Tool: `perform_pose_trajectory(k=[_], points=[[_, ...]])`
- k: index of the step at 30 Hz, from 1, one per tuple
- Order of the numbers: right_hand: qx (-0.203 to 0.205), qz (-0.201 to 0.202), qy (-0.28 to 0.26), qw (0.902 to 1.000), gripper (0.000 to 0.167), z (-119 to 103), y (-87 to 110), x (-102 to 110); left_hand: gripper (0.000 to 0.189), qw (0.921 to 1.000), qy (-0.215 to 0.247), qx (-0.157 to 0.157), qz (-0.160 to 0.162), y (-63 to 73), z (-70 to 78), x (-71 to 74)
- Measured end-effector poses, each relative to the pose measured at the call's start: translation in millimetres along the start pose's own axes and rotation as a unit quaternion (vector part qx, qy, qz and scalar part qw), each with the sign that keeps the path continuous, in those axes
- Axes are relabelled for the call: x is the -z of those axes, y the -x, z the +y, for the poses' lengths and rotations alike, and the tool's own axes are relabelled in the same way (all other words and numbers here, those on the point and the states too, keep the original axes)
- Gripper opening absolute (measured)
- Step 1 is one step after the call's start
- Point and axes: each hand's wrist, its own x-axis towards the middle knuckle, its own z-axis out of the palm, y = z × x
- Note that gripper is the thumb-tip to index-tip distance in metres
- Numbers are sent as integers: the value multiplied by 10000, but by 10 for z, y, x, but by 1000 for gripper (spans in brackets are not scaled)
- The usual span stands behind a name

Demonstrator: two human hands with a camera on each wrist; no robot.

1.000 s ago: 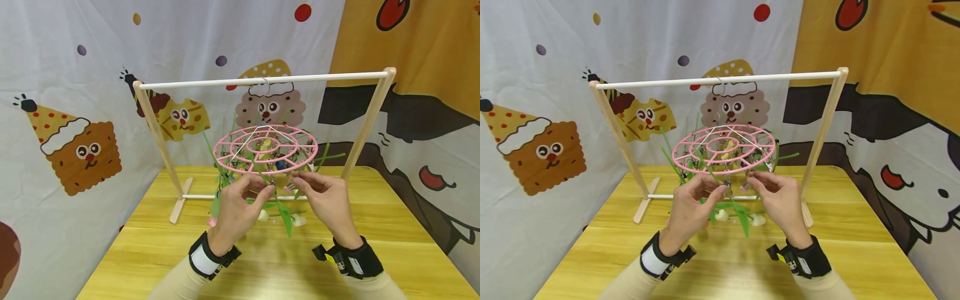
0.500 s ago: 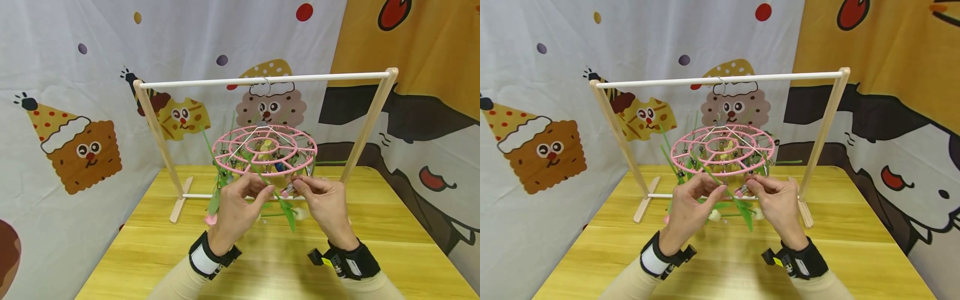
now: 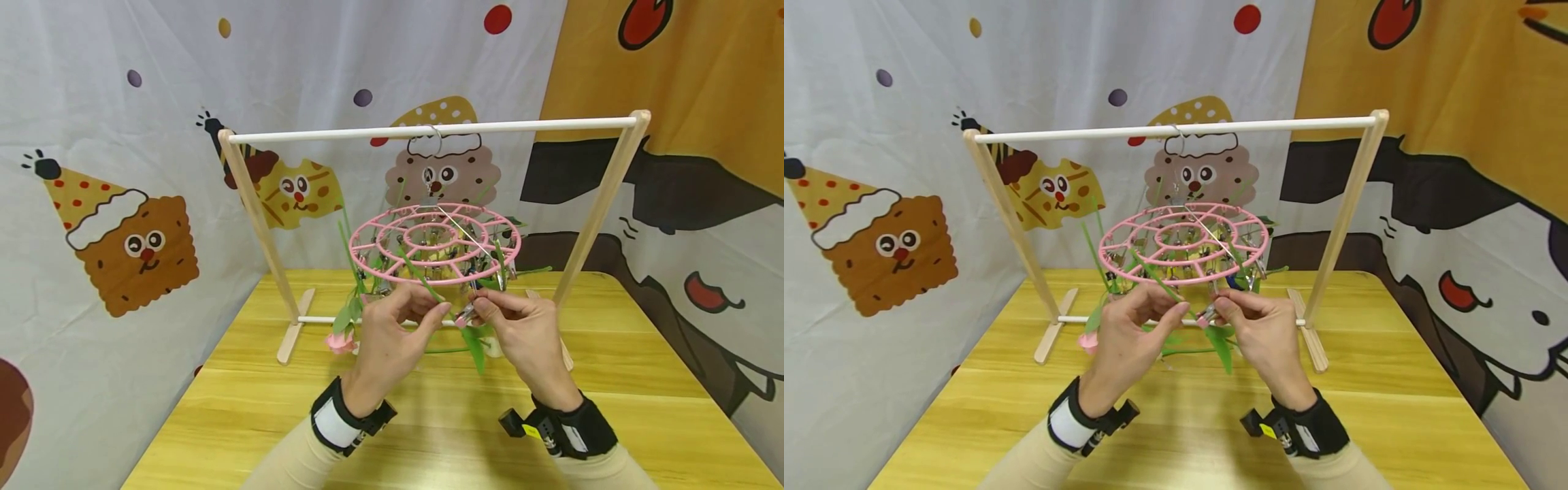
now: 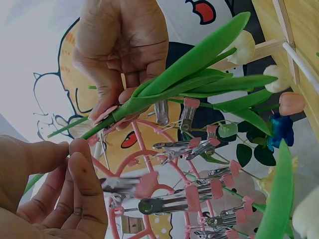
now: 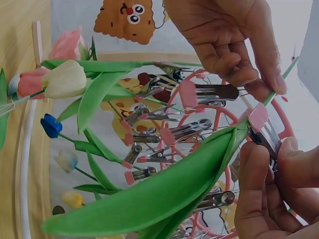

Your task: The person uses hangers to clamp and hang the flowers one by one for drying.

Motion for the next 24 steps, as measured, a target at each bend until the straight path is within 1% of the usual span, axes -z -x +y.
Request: perform_pose_trajectory(k=[5, 9, 14, 20, 24], points=[[-120, -126, 183, 9997, 25, -17, 6, -12, 9, 10000, -24, 42, -19, 14, -7, 10], [-122, -391, 386, 9984, 27, -29, 4, -5, 10, 10000, -39, 70, -32, 22, -16, 37], [-125, -696, 349, 9969, 30, -34, -9, -3, 9, 9999, -69, 115, -103, 28, -17, 68], [-166, -810, 370, 9959, 34, -20, -20, 8, 10, 9996, -106, 178, -184, 51, -30, 101], [-186, -834, 413, 9955, 36, -12, -36, 27, 12, 9996, -1, 149, -235, 72, -48, 131]])
